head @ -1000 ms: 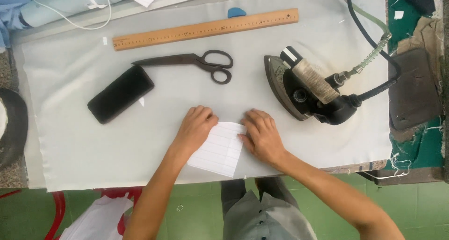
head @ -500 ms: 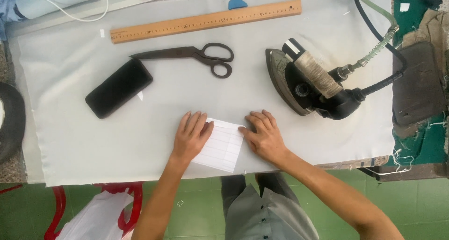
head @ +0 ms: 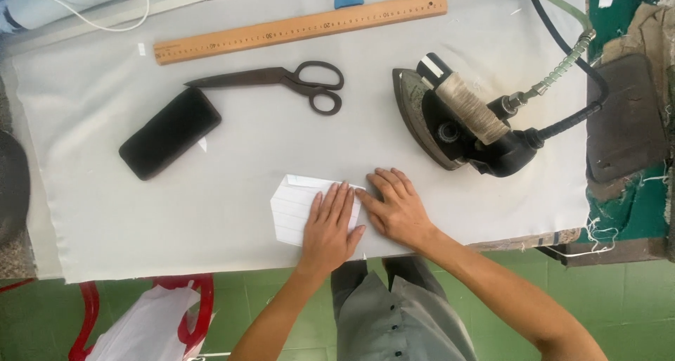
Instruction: The person irons a small white piece of fabric on a work table using a steam iron. They repeatedly fold the fabric, press it with the iron, and use a black rectangular block to hold the edges flat. The person also uses scissors to trim the fabric edges during the process.
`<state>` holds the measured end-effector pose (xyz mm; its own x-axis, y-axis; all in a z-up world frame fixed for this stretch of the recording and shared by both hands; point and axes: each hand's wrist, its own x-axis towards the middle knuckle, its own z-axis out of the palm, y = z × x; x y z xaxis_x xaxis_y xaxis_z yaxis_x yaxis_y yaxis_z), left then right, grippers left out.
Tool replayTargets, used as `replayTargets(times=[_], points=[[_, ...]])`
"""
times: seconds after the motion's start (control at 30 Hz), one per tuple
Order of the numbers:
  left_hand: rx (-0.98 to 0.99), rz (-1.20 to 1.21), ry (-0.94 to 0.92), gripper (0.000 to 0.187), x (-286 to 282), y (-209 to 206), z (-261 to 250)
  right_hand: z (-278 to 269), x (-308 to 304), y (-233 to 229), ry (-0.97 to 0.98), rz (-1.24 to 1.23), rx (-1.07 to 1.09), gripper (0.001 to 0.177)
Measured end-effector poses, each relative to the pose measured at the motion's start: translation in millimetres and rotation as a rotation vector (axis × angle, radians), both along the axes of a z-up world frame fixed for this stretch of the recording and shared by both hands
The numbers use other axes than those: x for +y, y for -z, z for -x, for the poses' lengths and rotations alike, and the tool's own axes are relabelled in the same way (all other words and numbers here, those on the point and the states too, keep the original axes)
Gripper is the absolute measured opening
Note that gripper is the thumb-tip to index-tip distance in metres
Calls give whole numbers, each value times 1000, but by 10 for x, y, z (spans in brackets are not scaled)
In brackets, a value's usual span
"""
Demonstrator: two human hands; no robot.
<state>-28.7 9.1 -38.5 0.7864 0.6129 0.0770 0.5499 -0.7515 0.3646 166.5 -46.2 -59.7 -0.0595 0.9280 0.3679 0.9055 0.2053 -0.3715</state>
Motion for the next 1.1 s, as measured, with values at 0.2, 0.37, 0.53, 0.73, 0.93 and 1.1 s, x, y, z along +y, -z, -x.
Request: replayTargets(times=[0.2, 0.37, 0.53, 0.73, 0.93, 1.1], points=[[-2, 3, 12, 70, 32, -30, 1, -42, -64, -52, 10, 0, -29, 30], [27, 1, 27, 76, 53, -15, 0, -42, -55, -64, 9, 0, -24, 30], [45, 6, 47, 79, 74, 36, 11, -51, -44, -89, 6, -7, -35, 31], [45, 40, 54, 79, 118, 8, 3, -53, -38, -79, 7, -11, -32, 32], [50, 75, 50, 79, 133, 22, -8, -45, -24, -76, 8, -9, -38, 33], [55, 41, 57, 80, 140, 23, -24, -45, -14, -93, 14, -3, -60, 36]])
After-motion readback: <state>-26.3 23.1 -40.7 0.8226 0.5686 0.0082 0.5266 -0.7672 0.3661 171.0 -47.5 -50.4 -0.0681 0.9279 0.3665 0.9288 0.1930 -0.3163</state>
